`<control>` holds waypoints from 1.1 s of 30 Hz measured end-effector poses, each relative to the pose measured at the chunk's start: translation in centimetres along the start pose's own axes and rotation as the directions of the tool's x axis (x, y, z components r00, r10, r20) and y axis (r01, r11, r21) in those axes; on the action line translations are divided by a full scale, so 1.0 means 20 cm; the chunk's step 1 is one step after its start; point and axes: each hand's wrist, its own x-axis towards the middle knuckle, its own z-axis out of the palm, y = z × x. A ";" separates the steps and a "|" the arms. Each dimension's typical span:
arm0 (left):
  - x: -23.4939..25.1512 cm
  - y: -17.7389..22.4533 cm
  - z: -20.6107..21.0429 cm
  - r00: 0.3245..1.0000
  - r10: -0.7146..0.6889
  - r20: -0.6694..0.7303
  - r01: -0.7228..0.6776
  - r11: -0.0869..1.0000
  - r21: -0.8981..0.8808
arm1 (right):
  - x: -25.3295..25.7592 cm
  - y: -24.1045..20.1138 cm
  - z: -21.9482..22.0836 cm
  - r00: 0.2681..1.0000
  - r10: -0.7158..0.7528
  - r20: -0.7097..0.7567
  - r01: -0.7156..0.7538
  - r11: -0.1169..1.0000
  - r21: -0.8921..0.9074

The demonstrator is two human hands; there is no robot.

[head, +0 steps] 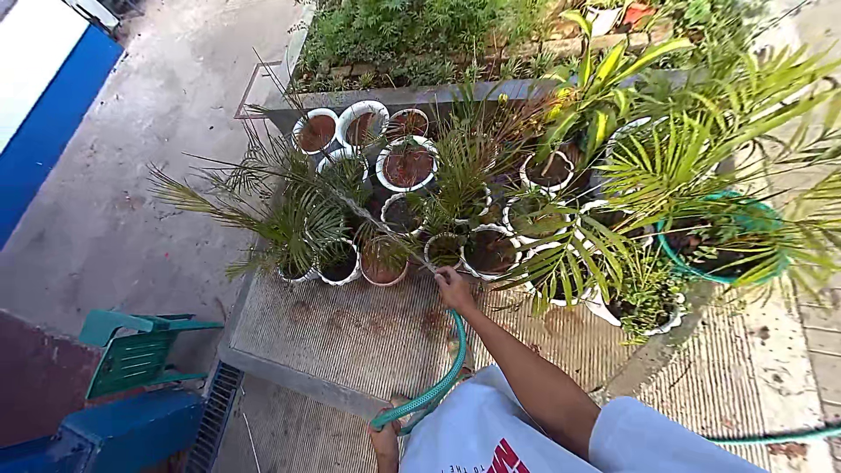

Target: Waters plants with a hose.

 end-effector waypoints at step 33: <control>0.06 0.02 0.10 0.999 -0.016 0.030 0.015 1.000 0.021 | 0.08 -0.02 -0.02 0.998 -0.054 0.034 0.055 0.997 -0.045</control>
